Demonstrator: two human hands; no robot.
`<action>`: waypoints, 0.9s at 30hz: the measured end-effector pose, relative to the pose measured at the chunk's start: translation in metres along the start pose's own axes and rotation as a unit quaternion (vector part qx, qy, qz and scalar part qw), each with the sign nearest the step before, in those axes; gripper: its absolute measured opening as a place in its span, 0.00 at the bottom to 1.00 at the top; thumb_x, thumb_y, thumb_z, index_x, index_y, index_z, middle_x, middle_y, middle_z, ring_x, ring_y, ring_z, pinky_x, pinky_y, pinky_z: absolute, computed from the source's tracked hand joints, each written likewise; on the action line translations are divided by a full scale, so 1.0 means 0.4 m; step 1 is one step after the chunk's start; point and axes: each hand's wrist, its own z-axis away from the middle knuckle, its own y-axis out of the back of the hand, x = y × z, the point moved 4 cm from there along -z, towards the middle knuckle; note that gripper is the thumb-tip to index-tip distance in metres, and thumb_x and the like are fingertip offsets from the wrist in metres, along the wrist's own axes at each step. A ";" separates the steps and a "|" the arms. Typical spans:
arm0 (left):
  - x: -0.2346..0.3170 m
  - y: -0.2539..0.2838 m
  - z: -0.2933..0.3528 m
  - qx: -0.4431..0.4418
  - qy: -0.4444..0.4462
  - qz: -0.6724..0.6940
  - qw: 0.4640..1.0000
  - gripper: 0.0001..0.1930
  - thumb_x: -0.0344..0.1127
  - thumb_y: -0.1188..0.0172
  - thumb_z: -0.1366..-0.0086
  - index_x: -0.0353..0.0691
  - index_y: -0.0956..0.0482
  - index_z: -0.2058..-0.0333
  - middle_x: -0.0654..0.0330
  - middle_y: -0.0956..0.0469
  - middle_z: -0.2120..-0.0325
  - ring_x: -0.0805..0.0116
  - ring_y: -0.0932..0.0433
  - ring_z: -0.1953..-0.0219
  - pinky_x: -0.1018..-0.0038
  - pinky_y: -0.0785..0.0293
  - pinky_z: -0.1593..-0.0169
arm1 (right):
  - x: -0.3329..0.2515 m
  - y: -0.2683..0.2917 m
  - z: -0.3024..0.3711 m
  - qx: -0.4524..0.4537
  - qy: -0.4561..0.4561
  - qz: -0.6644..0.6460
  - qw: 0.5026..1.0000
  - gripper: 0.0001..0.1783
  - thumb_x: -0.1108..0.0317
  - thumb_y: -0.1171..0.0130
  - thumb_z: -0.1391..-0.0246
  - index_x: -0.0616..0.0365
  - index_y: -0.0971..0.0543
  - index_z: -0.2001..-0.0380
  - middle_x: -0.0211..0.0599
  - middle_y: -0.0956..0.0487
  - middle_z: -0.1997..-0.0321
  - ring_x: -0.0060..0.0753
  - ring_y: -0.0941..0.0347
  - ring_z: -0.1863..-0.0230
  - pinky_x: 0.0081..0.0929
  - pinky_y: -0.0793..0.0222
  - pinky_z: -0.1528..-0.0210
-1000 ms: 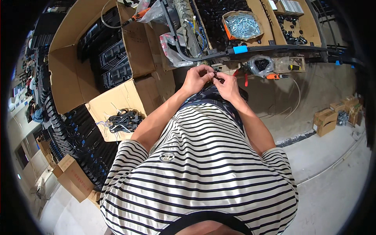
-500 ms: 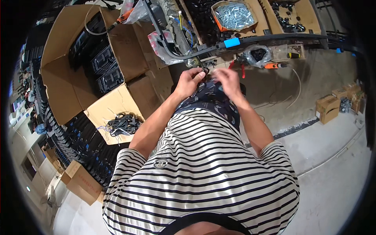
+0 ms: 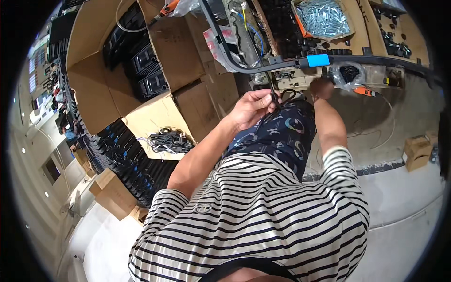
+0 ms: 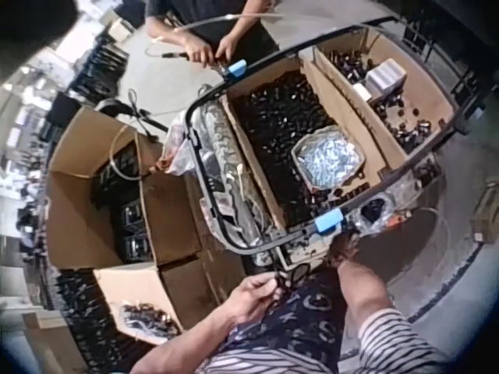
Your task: Assembling components by inserting screws into plastic housings using a power drill.
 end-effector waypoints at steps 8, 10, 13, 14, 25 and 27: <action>-0.006 0.053 0.002 -0.033 0.034 0.038 0.998 0.13 0.33 0.44 0.34 0.33 0.24 0.53 0.59 0.22 0.60 0.76 0.26 0.65 0.81 0.26 0.56 | 0.055 0.401 0.366 -0.093 0.035 -0.680 0.726 0.11 0.79 0.52 0.52 0.62 0.23 0.67 0.36 0.20 0.71 0.35 0.23 0.66 0.29 0.29 0.65; -0.004 0.041 -0.007 -0.054 0.047 0.028 0.997 0.13 0.33 0.44 0.34 0.34 0.24 0.53 0.59 0.22 0.61 0.76 0.25 0.65 0.80 0.26 0.56 | 0.087 0.485 0.478 0.005 0.143 -0.563 0.814 0.17 0.81 0.53 0.55 0.64 0.24 0.59 0.46 0.21 0.60 0.44 0.24 0.57 0.32 0.29 0.56; -0.004 0.053 -0.016 -0.069 0.067 0.006 0.995 0.12 0.32 0.44 0.34 0.34 0.24 0.53 0.59 0.22 0.62 0.76 0.24 0.64 0.79 0.24 0.55 | 0.044 0.677 0.605 0.075 0.226 -0.419 0.876 0.21 0.81 0.50 0.57 0.66 0.25 0.55 0.56 0.29 0.47 0.49 0.32 0.44 0.41 0.35 0.44; -0.006 0.055 -0.020 -0.062 0.069 0.007 0.996 0.12 0.31 0.44 0.34 0.34 0.24 0.53 0.59 0.22 0.62 0.75 0.24 0.64 0.79 0.24 0.55 | 0.034 0.705 0.619 0.085 0.215 -0.417 0.879 0.21 0.81 0.50 0.57 0.66 0.25 0.55 0.56 0.29 0.47 0.49 0.32 0.44 0.41 0.35 0.44; -0.003 0.037 -0.014 -0.008 0.053 0.013 0.998 0.10 0.27 0.42 0.36 0.34 0.22 0.56 0.60 0.21 0.67 0.70 0.22 0.65 0.77 0.23 0.56 | -0.034 0.783 0.662 0.112 0.175 -0.190 0.960 0.21 0.75 0.46 0.56 0.71 0.27 0.55 0.60 0.38 0.37 0.57 0.46 0.33 0.62 0.50 0.36; -0.009 0.037 -0.016 -0.010 0.062 0.016 0.998 0.10 0.27 0.41 0.36 0.34 0.22 0.56 0.61 0.22 0.67 0.69 0.22 0.65 0.76 0.23 0.55 | -0.037 0.792 0.663 0.114 0.180 -0.170 0.962 0.21 0.74 0.45 0.56 0.71 0.27 0.56 0.59 0.37 0.39 0.57 0.44 0.35 0.62 0.49 0.37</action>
